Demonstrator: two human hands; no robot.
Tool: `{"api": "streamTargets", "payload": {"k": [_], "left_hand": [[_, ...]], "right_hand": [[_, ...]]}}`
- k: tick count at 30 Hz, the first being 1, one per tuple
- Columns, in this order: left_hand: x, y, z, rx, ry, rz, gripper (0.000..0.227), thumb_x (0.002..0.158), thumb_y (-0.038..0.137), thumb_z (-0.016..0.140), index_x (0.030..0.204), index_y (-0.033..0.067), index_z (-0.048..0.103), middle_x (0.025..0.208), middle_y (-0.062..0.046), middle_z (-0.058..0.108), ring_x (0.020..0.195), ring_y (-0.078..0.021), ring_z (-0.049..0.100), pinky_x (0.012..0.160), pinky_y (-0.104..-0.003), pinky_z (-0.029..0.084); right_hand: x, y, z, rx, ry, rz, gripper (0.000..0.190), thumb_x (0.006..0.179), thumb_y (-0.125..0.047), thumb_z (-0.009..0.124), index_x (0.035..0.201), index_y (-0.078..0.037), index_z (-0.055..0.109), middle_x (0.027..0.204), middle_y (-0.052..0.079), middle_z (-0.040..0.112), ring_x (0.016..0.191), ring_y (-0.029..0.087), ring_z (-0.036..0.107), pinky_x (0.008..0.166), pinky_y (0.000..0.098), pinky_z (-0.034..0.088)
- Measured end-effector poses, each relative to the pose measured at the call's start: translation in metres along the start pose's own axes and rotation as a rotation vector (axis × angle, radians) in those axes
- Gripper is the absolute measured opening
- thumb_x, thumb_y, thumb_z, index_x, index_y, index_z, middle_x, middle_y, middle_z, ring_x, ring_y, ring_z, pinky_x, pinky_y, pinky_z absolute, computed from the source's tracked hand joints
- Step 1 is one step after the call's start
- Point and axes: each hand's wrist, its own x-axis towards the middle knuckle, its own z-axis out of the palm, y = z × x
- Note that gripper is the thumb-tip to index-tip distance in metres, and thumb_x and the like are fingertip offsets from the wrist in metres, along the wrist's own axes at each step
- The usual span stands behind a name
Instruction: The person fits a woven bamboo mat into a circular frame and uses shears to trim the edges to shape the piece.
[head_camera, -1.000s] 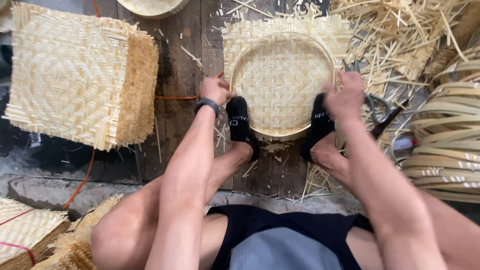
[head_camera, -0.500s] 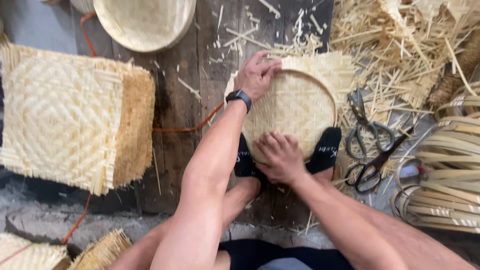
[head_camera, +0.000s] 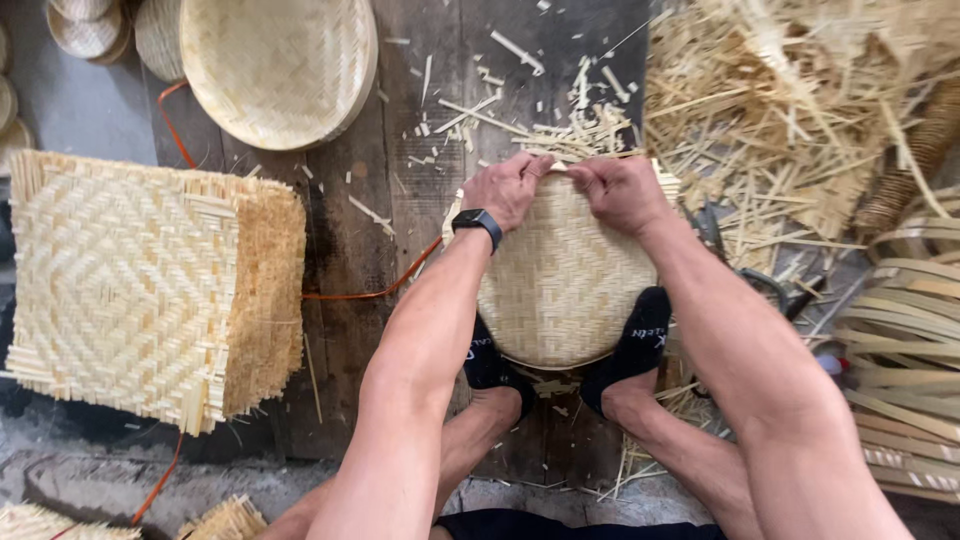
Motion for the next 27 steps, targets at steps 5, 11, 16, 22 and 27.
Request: {"api": "streamTargets", "payload": {"k": [5, 11, 16, 22, 27], "left_hand": [[-0.001, 0.007, -0.011, 0.015, -0.013, 0.015, 0.059, 0.095, 0.071, 0.037, 0.097, 0.0208, 0.067, 0.086, -0.012, 0.075, 0.087, -0.0377, 0.070, 0.072, -0.052, 0.050], [0.012, 0.010, -0.007, -0.045, -0.049, -0.028, 0.050, 0.095, 0.066, 0.045, 0.104, 0.0256, 0.073, 0.096, -0.010, 0.076, 0.093, -0.0361, 0.070, 0.076, -0.048, 0.052], [0.016, -0.001, 0.001, -0.161, -0.146, -0.044, 0.047, 0.092, 0.062, 0.049, 0.108, 0.0273, 0.077, 0.097, -0.008, 0.078, 0.095, -0.0322, 0.072, 0.082, -0.044, 0.054], [0.031, -0.011, 0.022, 0.014, -0.123, 0.055, 0.061, 0.098, 0.062, 0.043, 0.104, 0.0127, 0.079, 0.106, -0.018, 0.074, 0.103, -0.0391, 0.067, 0.089, -0.049, 0.052], [0.018, 0.022, -0.002, 0.064, -0.260, -0.140, 0.074, 0.088, 0.078, 0.037, 0.096, 0.0188, 0.081, 0.101, -0.012, 0.077, 0.101, -0.0343, 0.070, 0.089, -0.049, 0.051]], "right_hand": [[-0.026, -0.034, -0.027, -0.448, 0.262, -0.195, 0.021, 0.098, -0.030, 0.065, 0.110, -0.018, 0.077, 0.102, 0.006, 0.080, 0.094, 0.025, 0.075, 0.084, 0.0396, 0.058], [-0.024, 0.006, -0.017, 0.263, 0.046, 0.269, 0.022, 0.102, -0.026, 0.067, 0.119, -0.016, 0.077, 0.104, 0.005, 0.079, 0.087, 0.016, 0.072, 0.082, 0.0340, 0.058], [-0.042, 0.012, -0.001, 0.218, 0.122, 0.396, 0.028, 0.099, -0.032, 0.068, 0.110, -0.010, 0.080, 0.106, 0.007, 0.076, 0.100, 0.021, 0.068, 0.093, 0.0367, 0.057], [-0.072, -0.002, 0.038, -0.647, 0.466, 0.236, 0.061, 0.113, -0.046, 0.046, 0.128, 0.011, 0.059, 0.107, 0.029, 0.068, 0.098, 0.039, 0.066, 0.088, 0.0512, 0.052], [-0.038, -0.023, 0.008, -0.229, -0.011, 0.863, 0.067, 0.111, -0.052, 0.022, 0.111, -0.002, 0.067, 0.089, 0.024, 0.068, 0.092, 0.042, 0.069, 0.088, 0.0573, 0.050]]}}
